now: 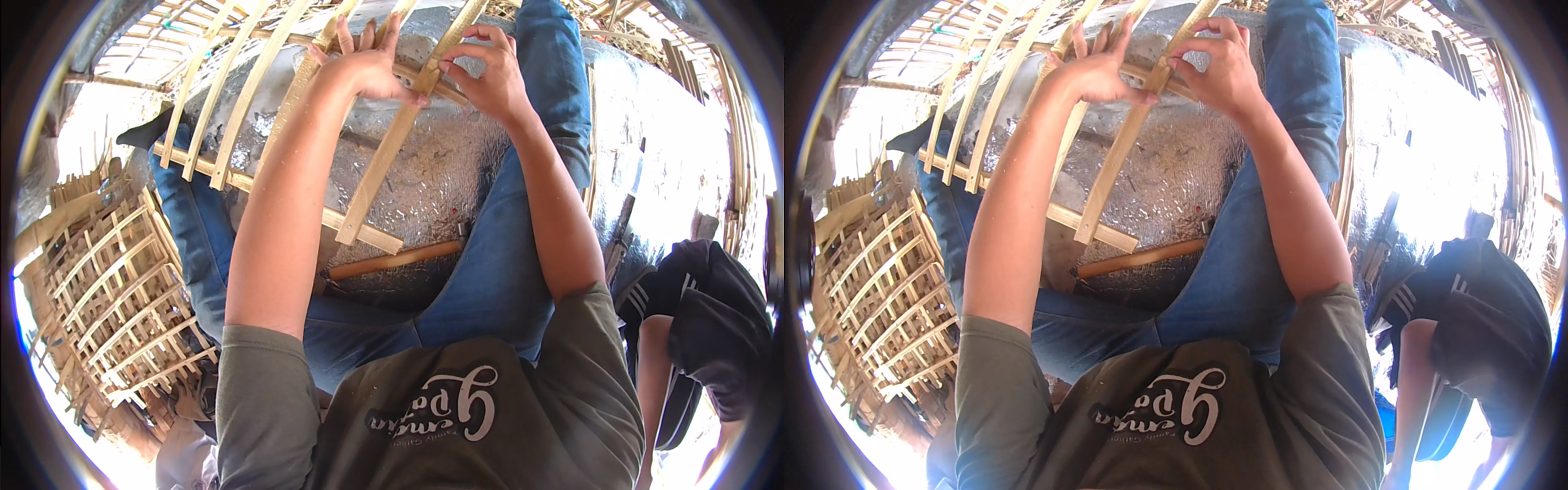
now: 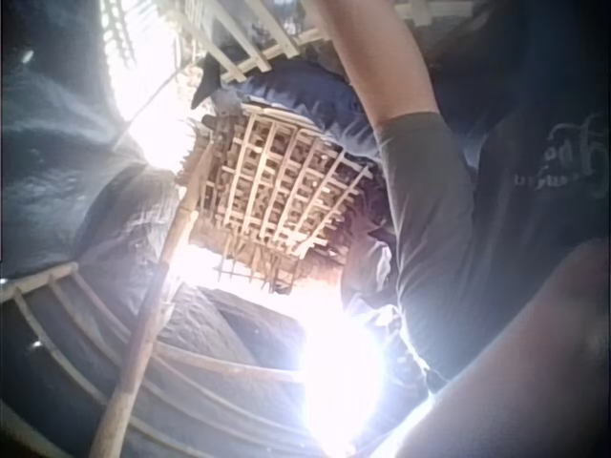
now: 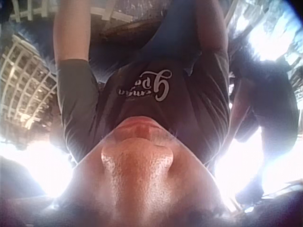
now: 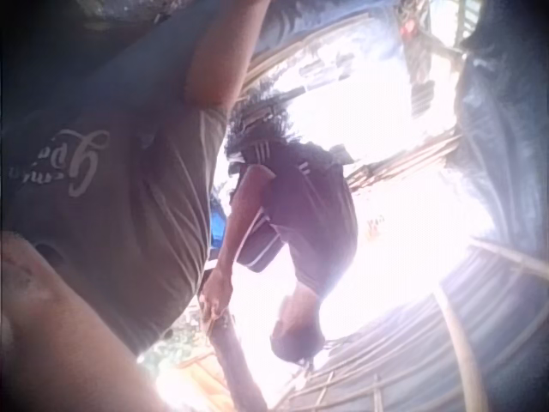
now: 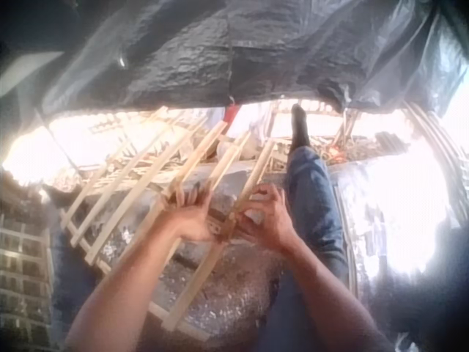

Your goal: The person sits on the ground and weaves thin bamboo strips into a rectangular frame, using a hammer to tap the strips into place. The person adjusts the strips and continues weaving the basket structure.

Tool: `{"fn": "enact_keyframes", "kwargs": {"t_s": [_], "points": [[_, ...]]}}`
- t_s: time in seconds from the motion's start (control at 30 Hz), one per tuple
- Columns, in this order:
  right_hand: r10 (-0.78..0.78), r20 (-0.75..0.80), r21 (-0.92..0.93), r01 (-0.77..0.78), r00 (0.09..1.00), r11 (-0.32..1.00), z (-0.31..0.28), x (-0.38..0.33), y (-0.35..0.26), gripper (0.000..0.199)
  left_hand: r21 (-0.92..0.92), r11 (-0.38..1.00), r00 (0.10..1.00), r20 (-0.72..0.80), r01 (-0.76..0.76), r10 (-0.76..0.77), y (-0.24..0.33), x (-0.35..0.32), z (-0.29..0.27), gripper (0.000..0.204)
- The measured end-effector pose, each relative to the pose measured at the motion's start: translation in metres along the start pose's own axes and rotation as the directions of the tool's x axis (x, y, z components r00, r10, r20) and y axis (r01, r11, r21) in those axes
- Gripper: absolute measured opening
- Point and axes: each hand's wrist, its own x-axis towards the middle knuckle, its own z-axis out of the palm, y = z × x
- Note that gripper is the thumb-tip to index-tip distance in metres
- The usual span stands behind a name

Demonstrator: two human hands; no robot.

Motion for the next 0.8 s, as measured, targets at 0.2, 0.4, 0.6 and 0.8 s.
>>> {"fn": "enact_keyframes", "kwargs": {"t_s": [0.2, 0.4, 0.6, 0.8], "points": [[0.034, 0.009, 0.077, -0.034, 0.999, 0.996, -0.0056, -0.0003, -0.0033, 0.012, 0.011, 1.000, 1.000, -0.017, 0.004, -0.004, -0.0002, -0.0016, -0.0004, 0.156], [-0.033, 0.065, 0.051, 0.029, 0.997, 0.998, -0.0059, 0.0007, -0.0044, 0.013, 0.015, 1.000, 1.000, -0.009, 0.004, -0.004, 0.0006, -0.0017, -0.0009, 0.156], [0.038, 0.051, 0.081, -0.042, 0.998, 0.996, -0.0031, 0.0017, -0.0060, 0.013, 0.034, 0.999, 1.000, -0.020, 0.003, -0.002, -0.0036, 0.0020, 0.0025, 0.156], [0.058, 0.063, 0.088, -0.063, 0.996, 0.994, -0.0047, -0.0001, -0.0036, 0.013, 0.021, 1.000, 1.000, -0.004, -0.002, 0.002, 0.0009, -0.0013, -0.0010, 0.156]]}}
